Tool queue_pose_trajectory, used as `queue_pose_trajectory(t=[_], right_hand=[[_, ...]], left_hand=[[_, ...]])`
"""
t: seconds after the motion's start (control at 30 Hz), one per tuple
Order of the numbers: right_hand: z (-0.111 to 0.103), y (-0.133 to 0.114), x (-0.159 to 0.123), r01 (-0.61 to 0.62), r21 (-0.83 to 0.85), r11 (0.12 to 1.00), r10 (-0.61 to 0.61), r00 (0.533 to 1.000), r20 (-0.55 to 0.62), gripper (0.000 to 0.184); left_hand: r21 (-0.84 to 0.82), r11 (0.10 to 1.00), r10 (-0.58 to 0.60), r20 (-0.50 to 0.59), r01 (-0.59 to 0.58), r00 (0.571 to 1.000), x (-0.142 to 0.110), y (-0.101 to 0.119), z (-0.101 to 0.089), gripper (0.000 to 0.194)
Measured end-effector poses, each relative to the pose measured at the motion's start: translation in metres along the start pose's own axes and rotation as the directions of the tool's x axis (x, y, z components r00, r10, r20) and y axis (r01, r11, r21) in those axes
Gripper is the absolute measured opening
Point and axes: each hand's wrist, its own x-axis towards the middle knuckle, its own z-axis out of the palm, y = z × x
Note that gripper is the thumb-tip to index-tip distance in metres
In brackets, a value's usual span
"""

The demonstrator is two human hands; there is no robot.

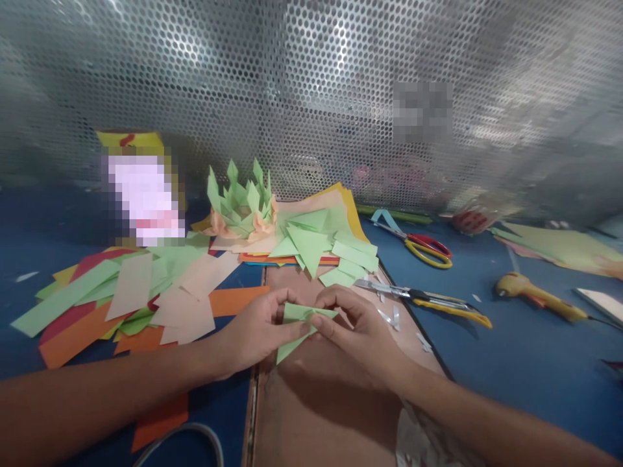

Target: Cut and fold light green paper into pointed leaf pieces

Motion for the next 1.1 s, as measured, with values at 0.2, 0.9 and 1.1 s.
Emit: queue_pose_trajectory(t=[0.2, 0.9, 1.1], right_hand=[[0.003, -0.003, -0.001, -0.188, 0.235, 0.954, 0.175, 0.982, 0.077, 0.024], [0.000, -0.006, 0.002, -0.114, 0.109, 0.987, 0.114, 0.993, 0.008, 0.015], [-0.001, 0.000, 0.000, -0.225, 0.306, 0.925, 0.202, 0.974, 0.105, 0.020]], left_hand=[[-0.002, 1.000, 0.005, 0.012, -0.005, 1.000, 0.002, -0.002, -0.001, 0.034], [0.346, 0.935, 0.070, 0.023, -0.074, 0.997, 0.000, -0.004, -0.007, 0.029], [0.262, 0.963, 0.053, 0.039, -0.062, 0.998, 0.000, -0.007, -0.008, 0.030]])
